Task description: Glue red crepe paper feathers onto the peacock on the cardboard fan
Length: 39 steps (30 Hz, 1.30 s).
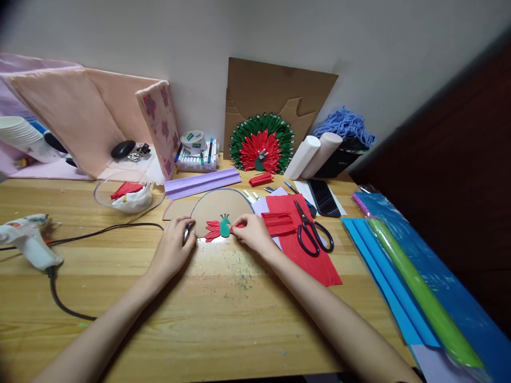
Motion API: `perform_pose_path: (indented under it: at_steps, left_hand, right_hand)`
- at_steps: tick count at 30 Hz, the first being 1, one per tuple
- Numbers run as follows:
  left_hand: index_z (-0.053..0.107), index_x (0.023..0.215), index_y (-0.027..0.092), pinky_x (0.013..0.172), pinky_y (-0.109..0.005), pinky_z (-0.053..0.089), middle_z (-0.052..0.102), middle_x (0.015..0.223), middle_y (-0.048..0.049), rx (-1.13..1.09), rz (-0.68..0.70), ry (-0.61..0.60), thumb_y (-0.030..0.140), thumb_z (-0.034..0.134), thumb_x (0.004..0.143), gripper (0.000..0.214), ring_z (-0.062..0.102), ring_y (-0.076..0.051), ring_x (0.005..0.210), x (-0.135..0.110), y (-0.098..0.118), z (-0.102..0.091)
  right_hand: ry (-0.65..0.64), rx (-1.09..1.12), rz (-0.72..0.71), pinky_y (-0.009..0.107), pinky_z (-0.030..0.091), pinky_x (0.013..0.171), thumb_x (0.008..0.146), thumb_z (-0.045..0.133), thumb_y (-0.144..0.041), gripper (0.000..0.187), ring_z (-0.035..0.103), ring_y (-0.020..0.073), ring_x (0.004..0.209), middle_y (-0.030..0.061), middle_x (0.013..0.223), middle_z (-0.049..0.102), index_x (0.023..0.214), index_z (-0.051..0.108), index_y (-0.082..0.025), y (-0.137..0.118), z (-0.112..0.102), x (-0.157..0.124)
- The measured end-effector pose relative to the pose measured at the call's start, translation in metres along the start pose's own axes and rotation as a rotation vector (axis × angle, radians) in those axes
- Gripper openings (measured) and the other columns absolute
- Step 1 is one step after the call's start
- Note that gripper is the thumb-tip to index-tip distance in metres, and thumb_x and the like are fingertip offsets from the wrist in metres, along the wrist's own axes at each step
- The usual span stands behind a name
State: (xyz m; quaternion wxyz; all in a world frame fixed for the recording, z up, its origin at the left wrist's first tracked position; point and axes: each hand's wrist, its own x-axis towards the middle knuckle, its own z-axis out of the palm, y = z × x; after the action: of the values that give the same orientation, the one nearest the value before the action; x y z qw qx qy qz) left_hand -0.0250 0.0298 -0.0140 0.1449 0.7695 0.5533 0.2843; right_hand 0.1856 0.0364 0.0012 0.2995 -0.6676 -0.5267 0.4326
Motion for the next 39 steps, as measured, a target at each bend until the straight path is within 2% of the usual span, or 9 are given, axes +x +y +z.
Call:
perform_pose_path:
  at_steps: [7, 12, 20, 28, 39]
  left_hand:
    - [0.054, 0.106, 0.015, 0.092, -0.041, 0.041, 0.056, 0.11, -0.0121, 0.098, 0.078, -0.006, 0.02, 0.041, 0.084, 0.026, 0.049, -0.025, 0.105, -0.001, -0.002, 0.002]
    - [0.055, 0.108, 0.014, 0.091, -0.04, 0.042, 0.057, 0.108, -0.012, 0.147, 0.096, -0.018, 0.019, 0.039, 0.084, 0.028, 0.049, -0.024, 0.103, 0.0, -0.002, 0.001]
    - [0.053, 0.115, 0.01, 0.088, -0.042, 0.043, 0.056, 0.116, -0.0141, 0.278, 0.103, -0.097, 0.02, 0.039, 0.084, 0.036, 0.047, -0.028, 0.106, -0.001, 0.003, 0.001]
    - [0.052, 0.116, 0.013, 0.088, -0.042, 0.043, 0.057, 0.115, -0.0132, 0.278, 0.103, -0.092, 0.019, 0.039, 0.084, 0.035, 0.048, -0.027, 0.105, -0.002, 0.002, 0.002]
    - [0.052, 0.116, 0.012, 0.087, -0.042, 0.043, 0.057, 0.114, -0.0132, 0.277, 0.093, -0.099, 0.019, 0.038, 0.084, 0.036, 0.047, -0.028, 0.105, -0.002, 0.003, 0.002]
  right_hand:
    - [0.074, -0.167, -0.129, 0.022, 0.043, 0.051, 0.067, 0.058, -0.022, 0.011, 0.06, 0.0134, 0.058, 0.0043, 0.072, 0.069, 0.071, 0.065, -0.016, 0.01, 0.002, 0.0]
    - [0.115, -0.227, -0.153, 0.023, 0.042, 0.056, 0.067, 0.058, -0.024, 0.011, 0.06, 0.0155, 0.064, 0.0045, 0.073, 0.069, 0.07, 0.067, -0.017, 0.013, 0.005, -0.001]
    - [0.113, -0.214, -0.134, 0.023, 0.042, 0.056, 0.068, 0.058, -0.026, 0.014, 0.06, 0.0152, 0.064, 0.0047, 0.074, 0.069, 0.073, 0.067, -0.017, 0.013, 0.008, -0.002]
    - [0.136, -0.181, -0.151, 0.024, 0.044, 0.059, 0.067, 0.06, -0.028, 0.017, 0.06, 0.0155, 0.069, 0.0046, 0.077, 0.068, 0.079, 0.065, -0.017, 0.018, 0.006, 0.0]
    - [0.125, -0.121, -0.155, 0.023, 0.043, 0.057, 0.068, 0.057, -0.022, 0.012, 0.058, 0.0132, 0.064, 0.0028, 0.072, 0.065, 0.077, 0.062, -0.017, 0.02, 0.006, 0.003]
